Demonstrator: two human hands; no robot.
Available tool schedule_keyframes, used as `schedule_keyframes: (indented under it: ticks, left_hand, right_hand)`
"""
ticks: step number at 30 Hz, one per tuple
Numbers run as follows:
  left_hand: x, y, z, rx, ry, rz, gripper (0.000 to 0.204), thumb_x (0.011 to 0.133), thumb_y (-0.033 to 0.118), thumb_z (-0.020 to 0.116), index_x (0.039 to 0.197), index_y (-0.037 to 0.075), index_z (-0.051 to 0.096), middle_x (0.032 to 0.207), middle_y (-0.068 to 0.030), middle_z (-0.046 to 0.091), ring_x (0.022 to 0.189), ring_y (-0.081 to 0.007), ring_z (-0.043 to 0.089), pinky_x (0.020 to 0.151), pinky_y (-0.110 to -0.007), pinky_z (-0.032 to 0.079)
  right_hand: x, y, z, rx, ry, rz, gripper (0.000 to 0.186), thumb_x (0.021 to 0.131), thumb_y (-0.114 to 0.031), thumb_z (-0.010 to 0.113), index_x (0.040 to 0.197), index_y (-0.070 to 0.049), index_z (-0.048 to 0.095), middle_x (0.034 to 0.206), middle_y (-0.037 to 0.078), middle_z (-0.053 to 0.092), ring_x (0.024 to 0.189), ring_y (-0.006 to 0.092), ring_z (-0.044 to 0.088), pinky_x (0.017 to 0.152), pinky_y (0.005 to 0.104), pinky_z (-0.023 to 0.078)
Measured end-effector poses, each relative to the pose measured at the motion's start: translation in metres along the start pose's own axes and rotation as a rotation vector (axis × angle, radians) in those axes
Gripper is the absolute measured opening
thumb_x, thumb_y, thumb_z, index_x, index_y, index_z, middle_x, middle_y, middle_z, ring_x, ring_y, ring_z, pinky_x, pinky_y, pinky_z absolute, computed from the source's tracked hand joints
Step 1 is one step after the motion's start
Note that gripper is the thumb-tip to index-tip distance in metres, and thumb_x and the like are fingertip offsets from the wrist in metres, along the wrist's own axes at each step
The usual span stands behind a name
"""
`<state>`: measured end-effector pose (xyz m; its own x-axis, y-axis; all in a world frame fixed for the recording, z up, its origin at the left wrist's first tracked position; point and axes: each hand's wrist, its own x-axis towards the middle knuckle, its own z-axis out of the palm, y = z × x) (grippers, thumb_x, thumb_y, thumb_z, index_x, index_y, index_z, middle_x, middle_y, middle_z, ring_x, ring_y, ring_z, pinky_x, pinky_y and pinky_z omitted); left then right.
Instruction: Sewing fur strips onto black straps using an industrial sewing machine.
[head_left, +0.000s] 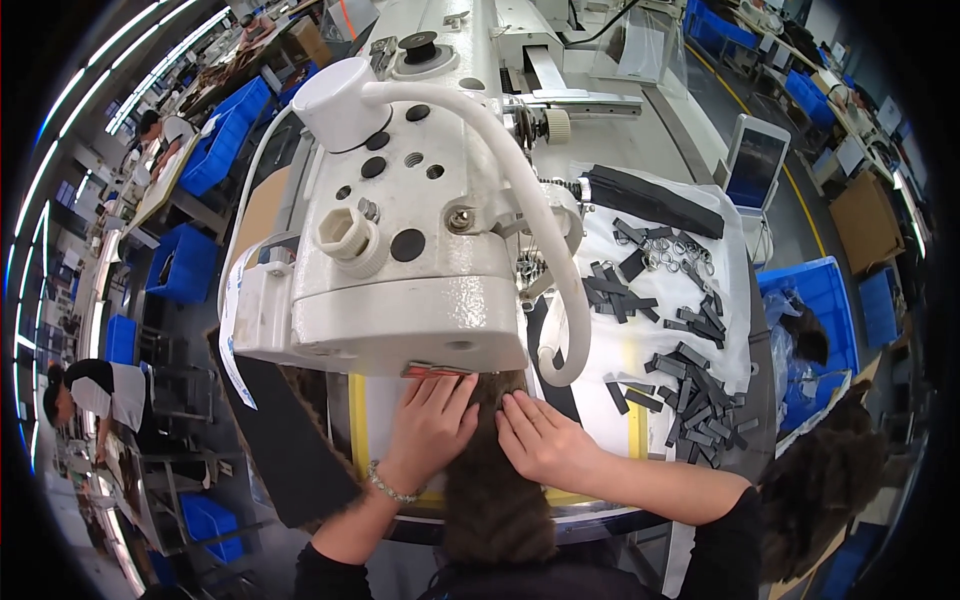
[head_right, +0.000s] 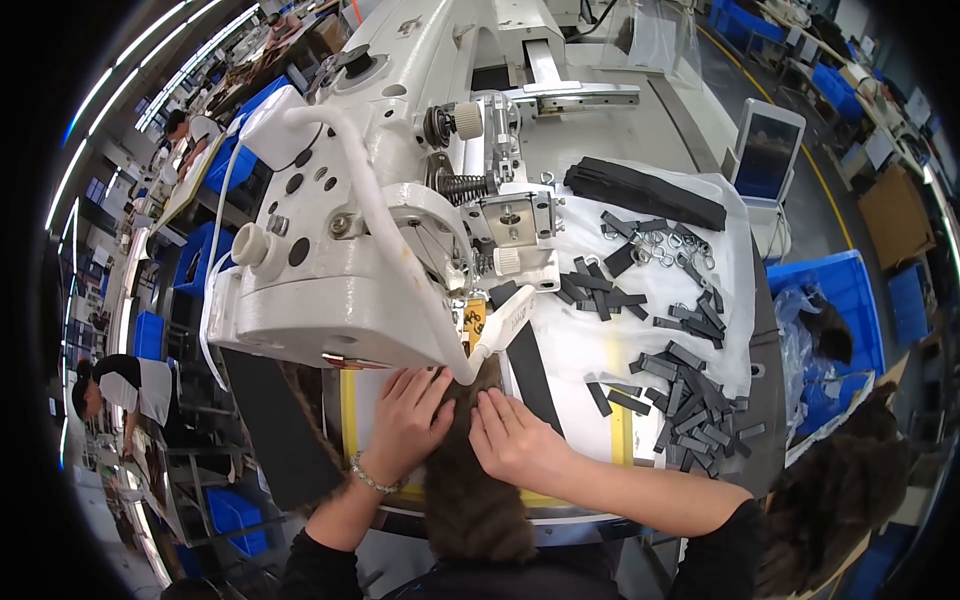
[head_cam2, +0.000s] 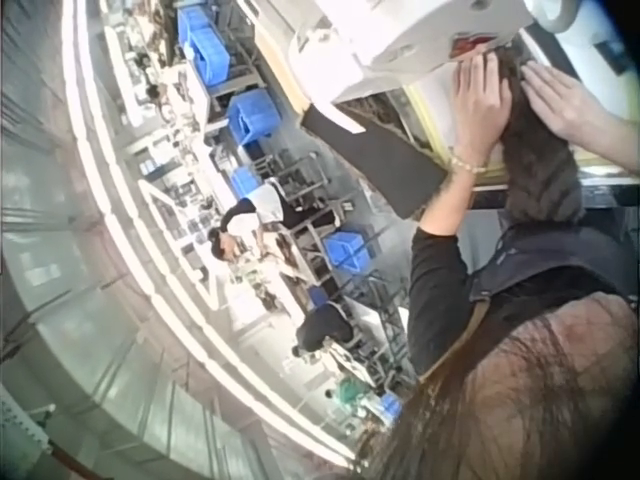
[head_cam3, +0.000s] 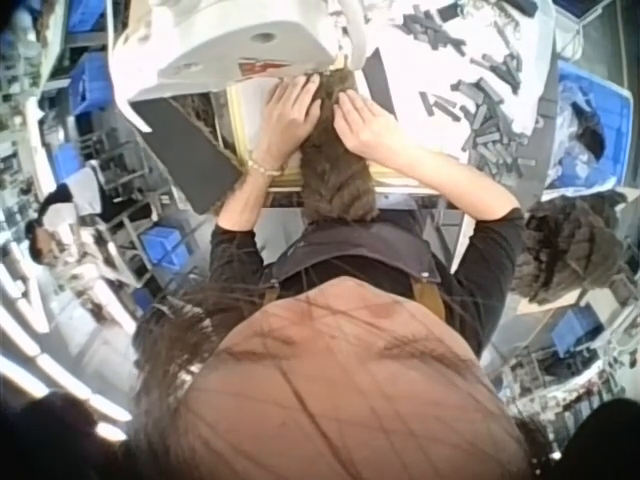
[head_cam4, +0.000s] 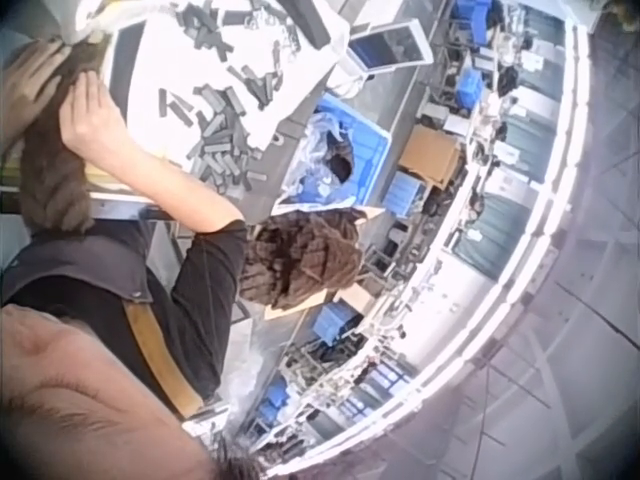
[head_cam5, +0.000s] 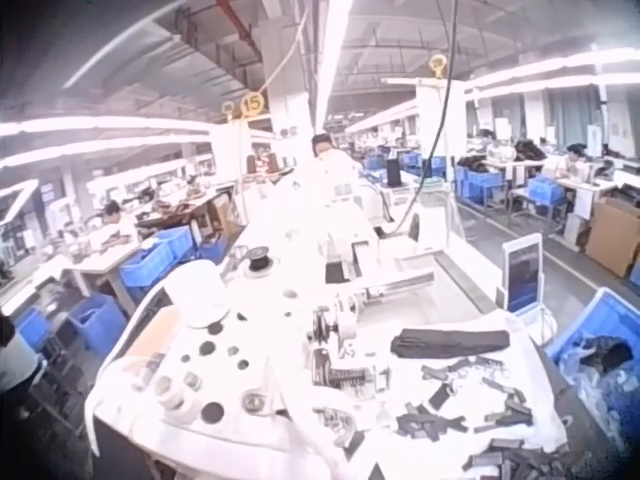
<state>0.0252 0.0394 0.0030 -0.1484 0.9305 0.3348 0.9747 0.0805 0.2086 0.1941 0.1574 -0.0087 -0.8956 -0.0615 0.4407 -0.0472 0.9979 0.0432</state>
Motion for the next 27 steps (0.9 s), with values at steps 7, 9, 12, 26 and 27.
schedule_keyframes:
  ticks: [7, 9, 12, 26, 27]
  left_hand:
    - [0.0006, -0.0005, 0.0005, -0.001, 0.016, 0.008, 0.034, 0.078, 0.013, 0.068, 0.109, 0.001, 0.063, 0.103, -0.0132, 0.063, 0.096, -0.0306, 0.06, 0.089, -0.043, 0.047]
    - [0.0005, -0.0003, 0.0004, -0.003, 0.009, 0.004, 0.033, 0.078, 0.013, 0.068, 0.108, 0.001, 0.063, 0.103, -0.0131, 0.063, 0.096, -0.0305, 0.06, 0.088, -0.043, 0.047]
    - [0.0009, 0.0001, 0.0002, -0.017, 0.002, -0.004, 0.032, 0.078, 0.013, 0.068, 0.107, 0.002, 0.062, 0.103, -0.0129, 0.063, 0.095, -0.0301, 0.06, 0.087, -0.043, 0.047]
    - [-0.0014, 0.0004, 0.0002, -0.023, 0.003, -0.035, 0.028, 0.079, 0.013, 0.068, 0.105, 0.003, 0.062, 0.105, -0.0139, 0.065, 0.101, -0.0303, 0.061, 0.094, -0.043, 0.046]
    - [-0.0014, 0.0, 0.0003, -0.035, 0.005, -0.036, 0.027, 0.079, 0.013, 0.068, 0.104, 0.003, 0.061, 0.106, -0.0141, 0.065, 0.102, -0.0304, 0.061, 0.094, -0.043, 0.046]
  right_hand:
    - [-0.0005, 0.0003, -0.0003, 0.004, -0.006, 0.001, 0.028, 0.08, -0.012, 0.06, 0.102, 0.005, 0.065, 0.108, 0.023, 0.067, 0.102, 0.0321, 0.067, 0.089, 0.0384, 0.054]
    - [-0.0007, 0.0005, 0.0001, 0.008, -0.007, 0.002, 0.028, 0.08, -0.011, 0.06, 0.102, 0.005, 0.065, 0.108, 0.023, 0.067, 0.102, 0.0322, 0.067, 0.089, 0.0384, 0.054]
    - [-0.0009, 0.0009, 0.0004, 0.007, -0.007, 0.002, 0.028, 0.079, -0.011, 0.06, 0.102, 0.005, 0.065, 0.108, 0.023, 0.067, 0.102, 0.0322, 0.067, 0.089, 0.0384, 0.054]
    - [0.0004, 0.0022, -0.0012, 0.025, 0.003, 0.007, 0.027, 0.079, -0.01, 0.061, 0.1, 0.006, 0.065, 0.108, 0.023, 0.067, 0.1, 0.0325, 0.067, 0.09, 0.0383, 0.054]
    - [0.0003, 0.0024, -0.0013, 0.031, 0.0, 0.004, 0.027, 0.078, -0.01, 0.061, 0.1, 0.006, 0.065, 0.108, 0.023, 0.067, 0.1, 0.0324, 0.068, 0.09, 0.0383, 0.054]
